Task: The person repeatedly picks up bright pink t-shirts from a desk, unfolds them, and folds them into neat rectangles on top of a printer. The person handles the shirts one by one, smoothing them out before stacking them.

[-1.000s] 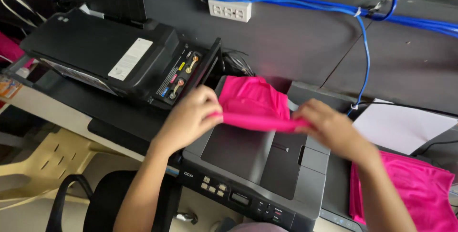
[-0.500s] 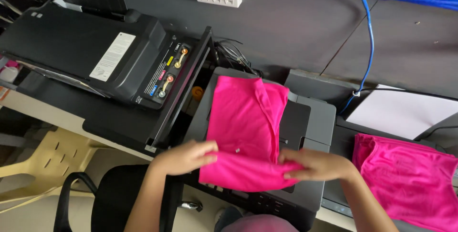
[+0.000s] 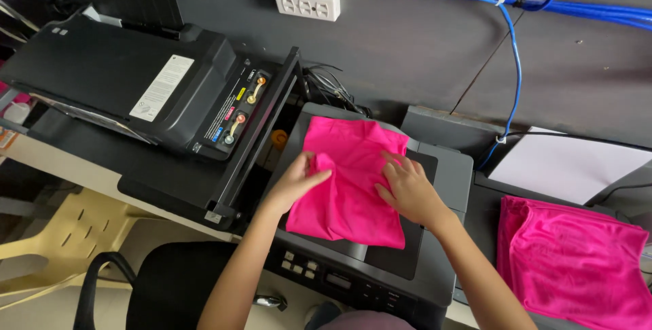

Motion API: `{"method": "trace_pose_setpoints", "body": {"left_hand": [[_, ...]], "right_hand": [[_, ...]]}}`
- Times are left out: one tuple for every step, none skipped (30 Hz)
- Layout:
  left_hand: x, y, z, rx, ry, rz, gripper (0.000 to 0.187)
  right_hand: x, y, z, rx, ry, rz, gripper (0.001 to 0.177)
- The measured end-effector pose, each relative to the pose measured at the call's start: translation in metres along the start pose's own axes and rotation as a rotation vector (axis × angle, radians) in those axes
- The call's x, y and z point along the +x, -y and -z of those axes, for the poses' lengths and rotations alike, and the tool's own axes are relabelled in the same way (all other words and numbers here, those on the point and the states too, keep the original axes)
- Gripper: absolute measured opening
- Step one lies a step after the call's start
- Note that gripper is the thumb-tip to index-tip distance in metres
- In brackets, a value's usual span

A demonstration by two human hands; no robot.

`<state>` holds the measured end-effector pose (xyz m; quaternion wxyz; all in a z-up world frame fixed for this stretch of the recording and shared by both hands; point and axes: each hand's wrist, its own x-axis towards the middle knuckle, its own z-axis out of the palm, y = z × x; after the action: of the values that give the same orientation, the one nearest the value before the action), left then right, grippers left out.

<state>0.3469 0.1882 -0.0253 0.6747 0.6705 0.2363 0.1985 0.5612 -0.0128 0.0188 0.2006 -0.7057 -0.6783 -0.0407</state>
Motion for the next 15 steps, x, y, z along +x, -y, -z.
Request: {"method": "trace_pose_setpoints", "body": {"left_hand": [[0.001,0.004,0.001,0.002,0.002,0.0,0.04],[0.0,0.008,0.002,0.207,-0.039,-0.011,0.035],[-0.001,0.013,0.004,0.412,-0.08,-0.021,0.031],[0.0,0.018,0.004,0.413,-0.081,-0.017,0.031],[0.001,0.023,0.005,0.361,-0.153,-0.037,0.032],[0.006,0.027,0.005,0.307,-0.222,-0.064,0.034],[0.005,0.022,0.004,0.309,-0.222,-0.067,0.034],[0.005,0.017,0.003,0.3,-0.276,-0.088,0.031],[0.005,0.011,0.003,0.291,-0.33,-0.109,0.029],[0.008,0.004,0.001,0.29,-0.326,-0.111,0.029],[0.011,-0.003,0.0,0.206,-0.331,-0.197,0.029],[0.013,-0.01,-0.002,0.122,-0.334,-0.281,0.028],[0.022,-0.012,-0.001,0.121,-0.331,-0.28,0.028],[0.032,-0.014,-0.001,0.025,-0.345,-0.258,0.028],[0.041,-0.016,0.0,-0.071,-0.359,-0.236,0.027]], "right_hand": [[-0.004,-0.004,-0.005,0.001,-0.002,-0.002,0.032],[-0.01,-0.007,-0.011,-0.018,0.002,-0.072,0.035],[-0.015,-0.01,-0.017,-0.038,0.007,-0.142,0.039],[-0.015,-0.007,-0.013,-0.033,0.009,-0.141,0.039],[-0.016,-0.003,-0.009,0.003,-0.028,-0.157,0.043],[-0.015,-0.002,-0.003,0.033,-0.07,-0.174,0.048],[-0.012,-0.004,0.001,0.032,-0.073,-0.173,0.048],[-0.01,-0.007,0.006,0.308,-0.043,-0.375,0.04],[-0.007,-0.009,0.011,0.585,-0.008,-0.573,0.034],[-0.002,-0.016,0.009,0.583,-0.01,-0.575,0.034],[0.002,-0.023,0.008,0.763,-0.135,-0.514,0.029],[0.006,-0.029,0.006,0.941,-0.259,-0.448,0.025],[0.016,-0.032,0.002,0.94,-0.26,-0.451,0.025],[0.025,-0.036,-0.003,1.003,-0.318,-0.504,0.026],[0.035,-0.039,-0.007,1.065,-0.376,-0.557,0.028]]}}
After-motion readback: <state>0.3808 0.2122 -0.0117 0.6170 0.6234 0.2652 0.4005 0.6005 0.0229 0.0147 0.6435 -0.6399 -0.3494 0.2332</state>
